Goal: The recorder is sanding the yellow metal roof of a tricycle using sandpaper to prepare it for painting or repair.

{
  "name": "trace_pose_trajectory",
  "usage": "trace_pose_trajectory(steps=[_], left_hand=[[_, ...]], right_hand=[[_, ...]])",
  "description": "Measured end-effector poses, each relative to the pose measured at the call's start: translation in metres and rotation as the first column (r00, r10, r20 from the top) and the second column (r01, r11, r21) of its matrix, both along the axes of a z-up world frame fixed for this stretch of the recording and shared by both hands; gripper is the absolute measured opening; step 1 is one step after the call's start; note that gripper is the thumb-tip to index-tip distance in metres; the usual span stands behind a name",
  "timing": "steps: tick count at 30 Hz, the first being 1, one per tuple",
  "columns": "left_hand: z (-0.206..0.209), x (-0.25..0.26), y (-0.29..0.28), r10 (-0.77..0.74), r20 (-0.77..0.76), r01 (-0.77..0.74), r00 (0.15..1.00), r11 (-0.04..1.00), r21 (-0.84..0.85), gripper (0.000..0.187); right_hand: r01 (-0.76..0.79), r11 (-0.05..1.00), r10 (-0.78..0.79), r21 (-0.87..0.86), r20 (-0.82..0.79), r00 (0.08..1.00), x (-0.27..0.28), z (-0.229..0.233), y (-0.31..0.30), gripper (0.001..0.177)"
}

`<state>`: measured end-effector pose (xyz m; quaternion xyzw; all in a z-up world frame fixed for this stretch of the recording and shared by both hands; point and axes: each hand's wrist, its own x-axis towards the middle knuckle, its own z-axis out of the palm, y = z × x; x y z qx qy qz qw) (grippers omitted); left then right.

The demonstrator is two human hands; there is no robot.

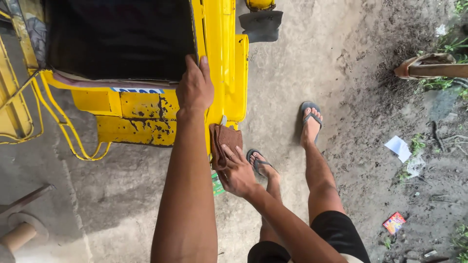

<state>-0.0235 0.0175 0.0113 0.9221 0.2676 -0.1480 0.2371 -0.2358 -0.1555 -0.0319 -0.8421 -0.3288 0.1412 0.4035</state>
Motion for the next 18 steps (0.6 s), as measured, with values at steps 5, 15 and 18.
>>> trace_pose_trajectory(steps=[5, 15, 18], left_hand=[[0.002, 0.001, -0.002, 0.012, -0.003, -0.012, 1.0, 1.0, 0.019, 0.053], [0.018, 0.006, -0.004, 0.069, -0.052, -0.072, 0.996, 0.996, -0.045, 0.051], [0.006, 0.02, 0.002, 0.067, 0.122, -0.068, 0.99, 0.998, 0.003, 0.051]], right_hand=[[0.067, 0.996, -0.067, 0.058, -0.008, 0.998, 0.025, -0.007, 0.008, 0.025], [-0.001, 0.936, -0.002, 0.352, 0.007, 1.0, 0.101, 0.013, -0.002, 0.022], [0.089, 0.961, -0.113, 0.263, 0.075, 0.991, 0.122, 0.019, 0.006, 0.025]])
